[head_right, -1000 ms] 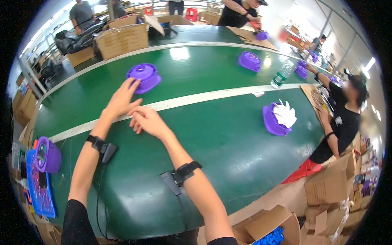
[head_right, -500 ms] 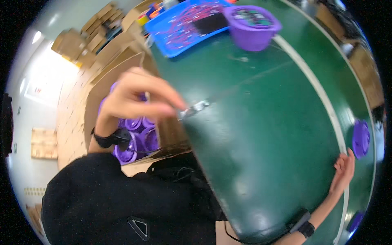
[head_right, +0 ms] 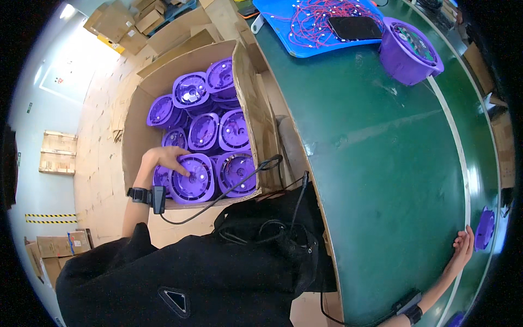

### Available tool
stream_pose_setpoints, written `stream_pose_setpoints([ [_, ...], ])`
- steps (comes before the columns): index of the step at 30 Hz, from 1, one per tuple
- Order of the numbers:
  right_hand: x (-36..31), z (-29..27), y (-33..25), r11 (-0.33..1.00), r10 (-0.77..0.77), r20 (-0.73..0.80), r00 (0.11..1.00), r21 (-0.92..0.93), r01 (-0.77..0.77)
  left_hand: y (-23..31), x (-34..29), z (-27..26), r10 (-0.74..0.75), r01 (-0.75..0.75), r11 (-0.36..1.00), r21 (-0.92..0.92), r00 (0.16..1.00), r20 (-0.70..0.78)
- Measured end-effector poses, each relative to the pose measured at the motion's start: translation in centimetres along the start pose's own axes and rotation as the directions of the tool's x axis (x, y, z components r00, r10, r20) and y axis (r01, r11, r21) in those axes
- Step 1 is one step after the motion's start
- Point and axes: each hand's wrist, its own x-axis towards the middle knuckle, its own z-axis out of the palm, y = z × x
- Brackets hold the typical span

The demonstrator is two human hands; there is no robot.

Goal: The person assembles purple fan units by taking purple housings from a cardboard box, inserting white fan blades, and placing the completed units on a green workbench. The person handles the components by hand, repeatedly picking up housings and blades to form finished assemblies.

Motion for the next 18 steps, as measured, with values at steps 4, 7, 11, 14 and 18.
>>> stream_pose_setpoints([
  [4, -0.4, 0.9, -0.6, 1.000, 0.000, 0.003, 1.000, 0.031, 0.000, 5.4, -2.9, -3.2, -0.143, 0.145, 0.987, 0.069, 0.989, -0.035],
  [7, -0.8, 1.3, -0.6, 0.999, -0.027, 0.012, 1.000, 0.020, 0.027, 6.0, -4.3, -5.4, -0.072, 0.072, 0.997, 0.005, 0.996, -0.052],
  [11, -1.3, 1.9, -1.6, 1.000, 0.010, -0.004, 1.000, -0.020, -0.010, 11.1, -8.9, -10.3, 0.263, -0.227, 0.965, 0.134, 0.865, -0.427],
  [14, -2.1, 2.6, -3.3, 0.997, 0.067, -0.047, 0.997, 0.033, -0.065, 19.4, -8.3, -11.2, 0.501, -0.533, 0.831, 0.159, 0.592, -0.632],
  [18, -4.0, 7.8, -9.4, 0.907, 0.080, 0.188, 0.979, 0.394, -0.150, 32.5, -3.0, -9.7, 0.836, -0.763, 0.321, 0.561, -0.049, -0.546],
])
